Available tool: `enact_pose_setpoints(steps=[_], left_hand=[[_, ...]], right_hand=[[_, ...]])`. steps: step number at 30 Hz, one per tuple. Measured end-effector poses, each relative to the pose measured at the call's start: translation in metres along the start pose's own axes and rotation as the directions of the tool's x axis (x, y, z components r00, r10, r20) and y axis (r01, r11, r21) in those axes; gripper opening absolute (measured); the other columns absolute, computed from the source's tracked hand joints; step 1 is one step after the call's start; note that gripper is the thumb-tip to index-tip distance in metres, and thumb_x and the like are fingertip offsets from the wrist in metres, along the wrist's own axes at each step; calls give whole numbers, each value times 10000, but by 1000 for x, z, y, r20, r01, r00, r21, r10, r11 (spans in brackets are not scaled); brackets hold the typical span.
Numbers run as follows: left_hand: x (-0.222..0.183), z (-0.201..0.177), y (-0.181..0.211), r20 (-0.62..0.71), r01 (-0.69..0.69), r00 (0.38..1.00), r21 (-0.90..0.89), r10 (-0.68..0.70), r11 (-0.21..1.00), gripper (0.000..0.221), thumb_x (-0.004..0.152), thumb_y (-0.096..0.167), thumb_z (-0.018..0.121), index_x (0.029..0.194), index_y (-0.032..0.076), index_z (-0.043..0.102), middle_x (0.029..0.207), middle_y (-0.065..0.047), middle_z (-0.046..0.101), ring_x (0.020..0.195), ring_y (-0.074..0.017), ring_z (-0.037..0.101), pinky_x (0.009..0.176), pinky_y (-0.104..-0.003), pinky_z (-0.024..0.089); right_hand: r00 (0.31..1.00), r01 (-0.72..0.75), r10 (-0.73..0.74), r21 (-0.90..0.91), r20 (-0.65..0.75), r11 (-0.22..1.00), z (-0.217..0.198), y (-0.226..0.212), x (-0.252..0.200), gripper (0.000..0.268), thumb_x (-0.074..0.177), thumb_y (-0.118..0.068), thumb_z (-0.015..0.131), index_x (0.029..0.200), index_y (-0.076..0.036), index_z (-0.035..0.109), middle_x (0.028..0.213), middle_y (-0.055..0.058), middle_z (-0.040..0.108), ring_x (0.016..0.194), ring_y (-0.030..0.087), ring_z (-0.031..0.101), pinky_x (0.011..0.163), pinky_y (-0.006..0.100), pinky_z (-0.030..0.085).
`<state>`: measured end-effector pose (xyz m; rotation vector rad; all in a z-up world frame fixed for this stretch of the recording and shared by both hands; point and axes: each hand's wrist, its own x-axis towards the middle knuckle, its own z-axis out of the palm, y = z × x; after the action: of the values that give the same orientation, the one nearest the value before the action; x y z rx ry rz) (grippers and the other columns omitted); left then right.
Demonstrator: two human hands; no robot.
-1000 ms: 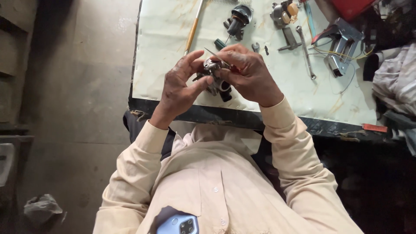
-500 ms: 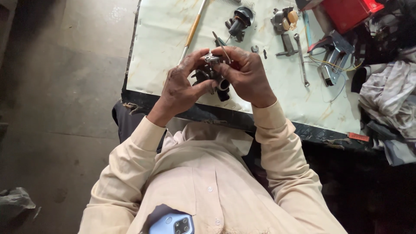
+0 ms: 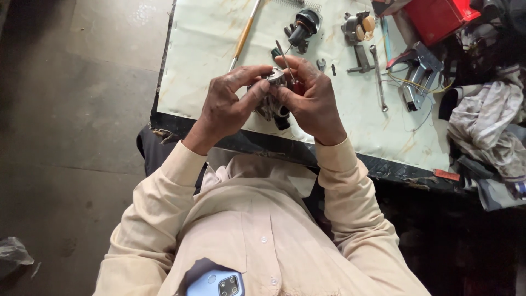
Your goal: Disassembling and reassembling the internal components of a motorcycle carburetor on a workbench.
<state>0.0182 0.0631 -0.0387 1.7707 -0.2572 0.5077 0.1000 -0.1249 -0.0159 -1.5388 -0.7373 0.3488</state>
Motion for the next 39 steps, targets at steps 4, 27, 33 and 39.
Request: enact_pose_setpoints(steps=[4, 27, 33, 39], left_hand=[[4, 4, 6, -45, 78, 996, -9, -79, 997, 273, 1011, 148, 688, 1243, 7, 721, 1129, -144, 786, 1005, -194, 774, 884, -302, 612], [-5, 35, 2, -289, 66, 956, 25, -56, 998, 253, 984, 100, 728, 1213, -6, 729, 1096, -141, 782, 996, -155, 746, 908, -280, 588], [-5, 35, 2, -331, 80, 942, 53, -58, 995, 253, 978, 100, 735, 1210, 0, 730, 1092, -136, 777, 971, -143, 737, 878, -276, 586], [-2, 33, 10, -323, 93, 945, 91, -59, 992, 228, 967, 102, 747, 1179, 18, 750, 1067, -131, 786, 934, -143, 738, 851, -280, 590]], right_hand=[[1000, 5, -5, 49, 8, 999, -4, 2, -5, 533, 989, 32, 698, 1480, 38, 488, 1155, 71, 663, 1033, 79, 653, 908, 226, 582], [996, 10, -16, 68, 83, 998, -16, 8, -3, 609, 1013, 40, 697, 1552, -14, 420, 1184, 64, 670, 1012, 51, 644, 871, 209, 578], [998, -9, 6, 45, 63, 999, -14, 9, 2, 607, 989, 29, 730, 1521, -23, 441, 1099, 59, 685, 921, 45, 623, 776, 198, 551], [997, -45, 41, 61, 57, 997, -15, 1, 5, 568, 960, 18, 768, 1446, -12, 475, 1069, 63, 695, 892, 44, 658, 720, 198, 564]])
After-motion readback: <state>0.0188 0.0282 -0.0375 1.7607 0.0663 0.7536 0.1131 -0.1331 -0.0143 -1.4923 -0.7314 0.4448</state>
